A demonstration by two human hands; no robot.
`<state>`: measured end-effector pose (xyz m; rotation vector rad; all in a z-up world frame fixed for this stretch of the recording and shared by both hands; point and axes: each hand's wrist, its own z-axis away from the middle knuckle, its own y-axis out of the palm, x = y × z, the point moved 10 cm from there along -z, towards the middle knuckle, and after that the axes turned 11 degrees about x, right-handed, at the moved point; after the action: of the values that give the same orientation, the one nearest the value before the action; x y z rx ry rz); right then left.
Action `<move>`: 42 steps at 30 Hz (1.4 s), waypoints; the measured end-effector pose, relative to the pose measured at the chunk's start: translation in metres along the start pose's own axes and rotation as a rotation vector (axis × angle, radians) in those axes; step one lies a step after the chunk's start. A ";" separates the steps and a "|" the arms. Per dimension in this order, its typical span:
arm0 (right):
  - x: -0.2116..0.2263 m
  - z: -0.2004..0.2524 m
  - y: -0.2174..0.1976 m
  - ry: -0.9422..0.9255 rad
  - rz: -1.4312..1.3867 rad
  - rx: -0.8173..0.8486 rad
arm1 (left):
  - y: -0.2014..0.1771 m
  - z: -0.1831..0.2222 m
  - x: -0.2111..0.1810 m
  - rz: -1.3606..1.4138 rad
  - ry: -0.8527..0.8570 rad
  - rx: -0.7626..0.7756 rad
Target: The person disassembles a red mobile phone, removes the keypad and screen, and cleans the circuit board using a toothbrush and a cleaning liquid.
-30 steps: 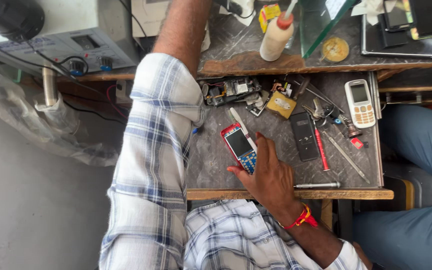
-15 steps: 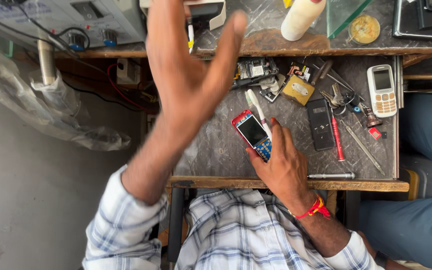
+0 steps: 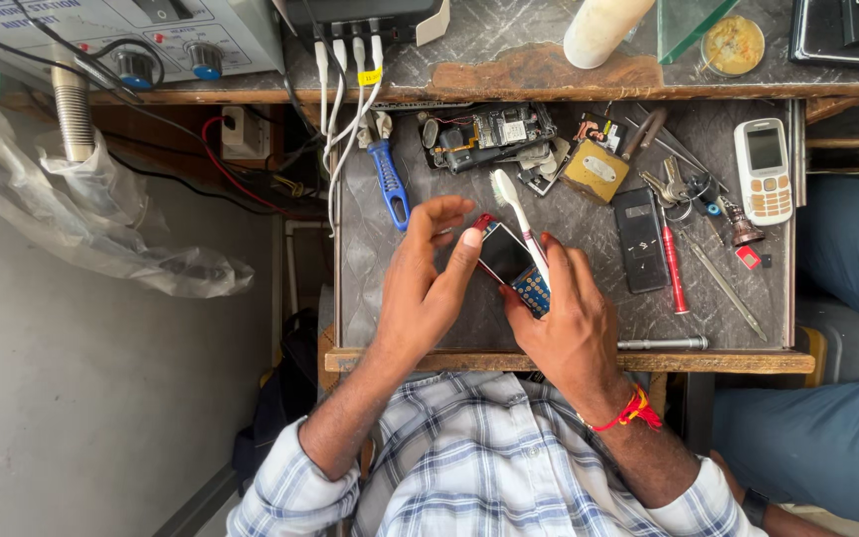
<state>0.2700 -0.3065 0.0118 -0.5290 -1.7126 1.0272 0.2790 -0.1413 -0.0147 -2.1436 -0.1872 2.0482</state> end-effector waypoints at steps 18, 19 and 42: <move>0.018 0.023 -0.031 -0.016 -0.291 -0.045 | 0.066 0.031 -0.004 1.256 0.156 0.024; 0.027 0.020 -0.035 -0.102 -0.275 -0.068 | 0.069 0.030 -0.006 1.300 0.171 0.038; 0.006 0.059 -0.010 -0.188 -0.087 0.145 | 0.040 -0.011 0.025 1.401 0.146 -0.170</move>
<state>0.2146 -0.3306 0.0170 -0.2695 -1.7907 1.1577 0.2897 -0.1760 -0.0466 -2.8473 1.6369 2.3322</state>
